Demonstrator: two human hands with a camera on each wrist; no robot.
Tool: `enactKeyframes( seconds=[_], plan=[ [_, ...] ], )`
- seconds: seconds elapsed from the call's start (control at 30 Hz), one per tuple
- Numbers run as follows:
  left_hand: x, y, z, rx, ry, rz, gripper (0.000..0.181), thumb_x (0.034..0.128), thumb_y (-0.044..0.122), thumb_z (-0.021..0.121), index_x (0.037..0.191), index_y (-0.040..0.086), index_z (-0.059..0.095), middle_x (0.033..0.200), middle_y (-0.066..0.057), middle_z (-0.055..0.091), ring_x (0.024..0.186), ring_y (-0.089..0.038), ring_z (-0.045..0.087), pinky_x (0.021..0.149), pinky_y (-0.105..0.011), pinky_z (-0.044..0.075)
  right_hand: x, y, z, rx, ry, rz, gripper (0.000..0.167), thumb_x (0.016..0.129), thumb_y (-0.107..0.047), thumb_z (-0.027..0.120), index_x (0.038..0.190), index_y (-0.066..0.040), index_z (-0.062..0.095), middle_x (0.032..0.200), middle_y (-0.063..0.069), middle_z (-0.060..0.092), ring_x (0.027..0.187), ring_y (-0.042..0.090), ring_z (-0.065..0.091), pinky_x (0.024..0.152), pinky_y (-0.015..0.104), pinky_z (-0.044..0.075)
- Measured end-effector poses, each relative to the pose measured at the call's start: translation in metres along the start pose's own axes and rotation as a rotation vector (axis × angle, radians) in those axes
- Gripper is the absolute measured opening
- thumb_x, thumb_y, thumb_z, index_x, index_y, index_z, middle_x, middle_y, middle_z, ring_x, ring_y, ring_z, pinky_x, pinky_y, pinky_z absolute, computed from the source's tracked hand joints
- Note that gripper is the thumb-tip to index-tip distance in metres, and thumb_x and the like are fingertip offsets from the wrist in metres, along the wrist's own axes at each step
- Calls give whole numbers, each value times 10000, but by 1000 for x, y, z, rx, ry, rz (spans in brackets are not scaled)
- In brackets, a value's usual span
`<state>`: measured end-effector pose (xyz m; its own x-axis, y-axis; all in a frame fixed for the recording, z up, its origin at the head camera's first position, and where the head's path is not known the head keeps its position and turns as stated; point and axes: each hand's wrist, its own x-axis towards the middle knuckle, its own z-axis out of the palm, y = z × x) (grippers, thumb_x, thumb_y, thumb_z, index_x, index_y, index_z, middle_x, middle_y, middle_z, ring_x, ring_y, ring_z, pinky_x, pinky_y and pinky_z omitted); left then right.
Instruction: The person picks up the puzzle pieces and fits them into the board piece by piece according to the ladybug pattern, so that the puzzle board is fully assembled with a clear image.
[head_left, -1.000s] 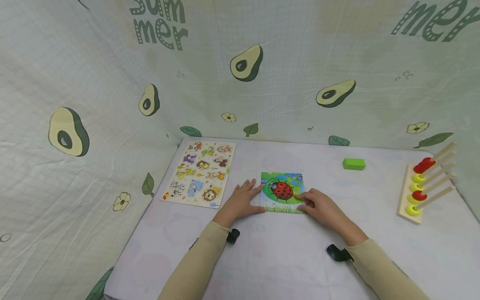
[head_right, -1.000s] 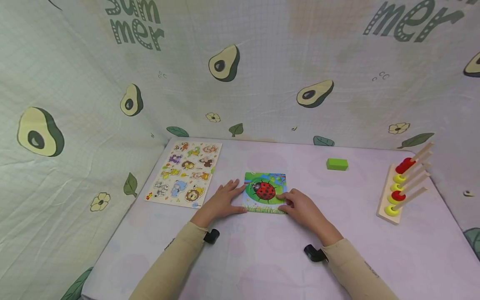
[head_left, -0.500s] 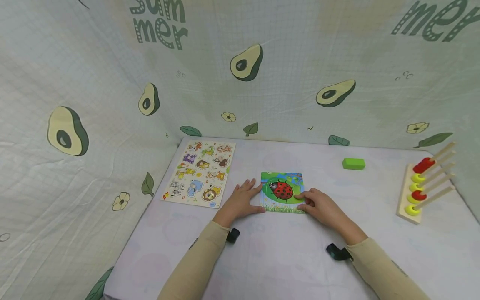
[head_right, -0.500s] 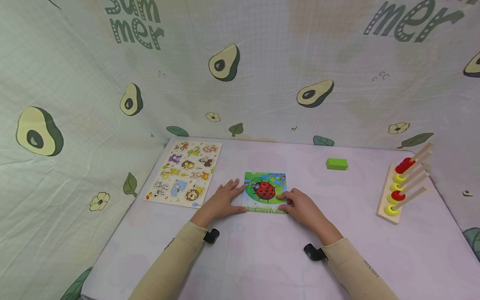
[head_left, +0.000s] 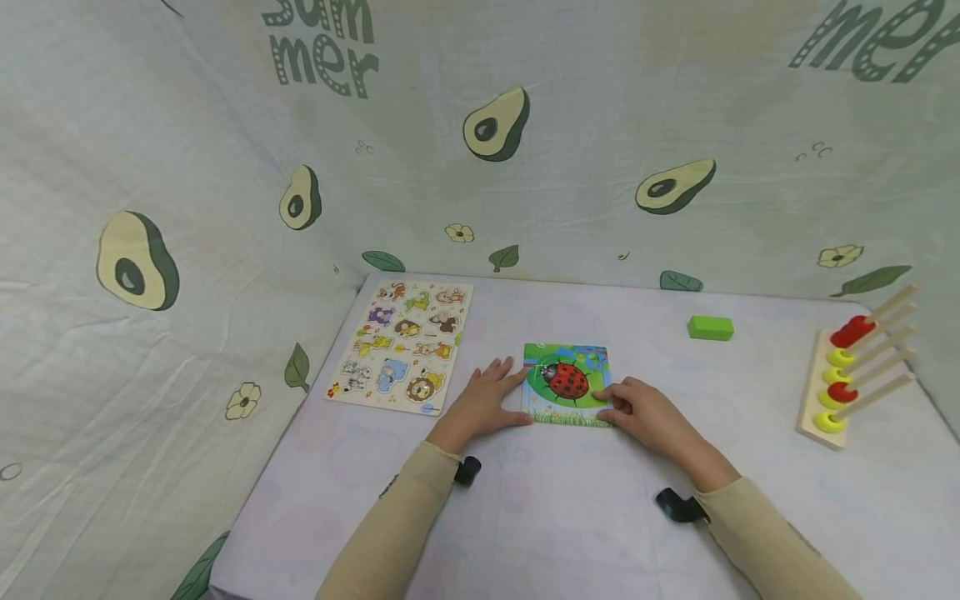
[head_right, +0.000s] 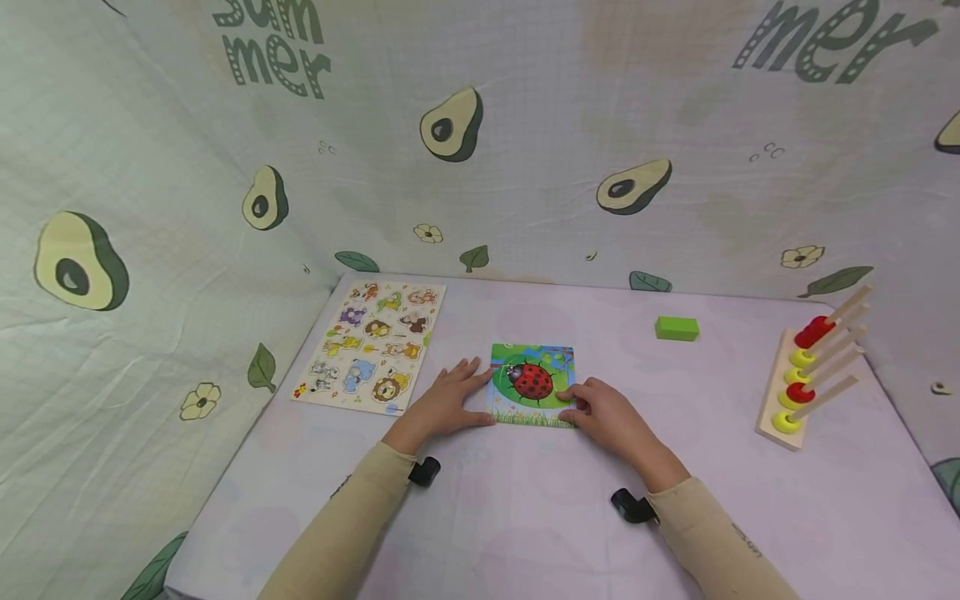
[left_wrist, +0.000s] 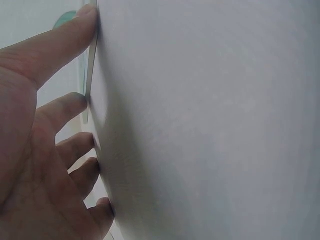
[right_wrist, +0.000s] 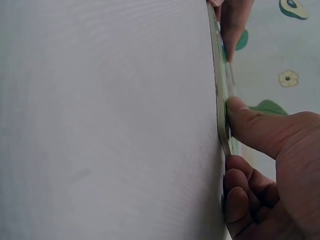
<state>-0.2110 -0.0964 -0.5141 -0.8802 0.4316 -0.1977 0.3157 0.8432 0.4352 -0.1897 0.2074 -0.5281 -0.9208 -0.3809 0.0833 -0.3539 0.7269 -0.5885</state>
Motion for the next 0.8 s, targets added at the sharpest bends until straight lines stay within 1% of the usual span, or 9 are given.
enactKeyframes(
  seconds=[0.3,0.4,0.57,0.73,0.8],
  plan=[
    [1,0,1,4,-10,0,865,884,524,750,1598,235,358,1687,-69,191,1566,-269,96,1271,-475,64,-3,1,1,26,-9,27,292,922,-253,771,1166,-94,756,820,-58,504,711,90,447,611,249,389],
    [1,-1,0,1,-12,-1,869,883,521,753,1602,243,351,1687,-70,190,1566,-269,96,1270,-478,64,-4,1,0,28,-10,19,308,937,-240,755,1202,-83,744,826,-58,513,718,91,458,616,253,398],
    [2,-3,1,-26,-9,1,882,877,523,758,1606,252,342,1689,-69,189,1567,-266,90,1270,-477,57,-5,1,-5,35,14,7,351,955,-199,732,1274,-58,696,841,-63,563,731,87,501,634,262,441],
    [3,-8,4,-46,-20,0,906,870,565,744,1614,270,320,1697,-44,168,1571,-234,60,1272,-446,31,-10,4,-12,3,20,23,338,981,-183,691,1303,-80,682,863,-62,595,765,97,514,670,289,459],
    [3,-10,5,-59,-23,3,911,871,570,740,1614,251,321,1699,-40,166,1572,-228,55,1273,-437,25,-13,6,-17,-16,21,35,331,986,-180,681,1304,-87,683,862,-58,590,768,107,506,671,297,450]
  ],
)
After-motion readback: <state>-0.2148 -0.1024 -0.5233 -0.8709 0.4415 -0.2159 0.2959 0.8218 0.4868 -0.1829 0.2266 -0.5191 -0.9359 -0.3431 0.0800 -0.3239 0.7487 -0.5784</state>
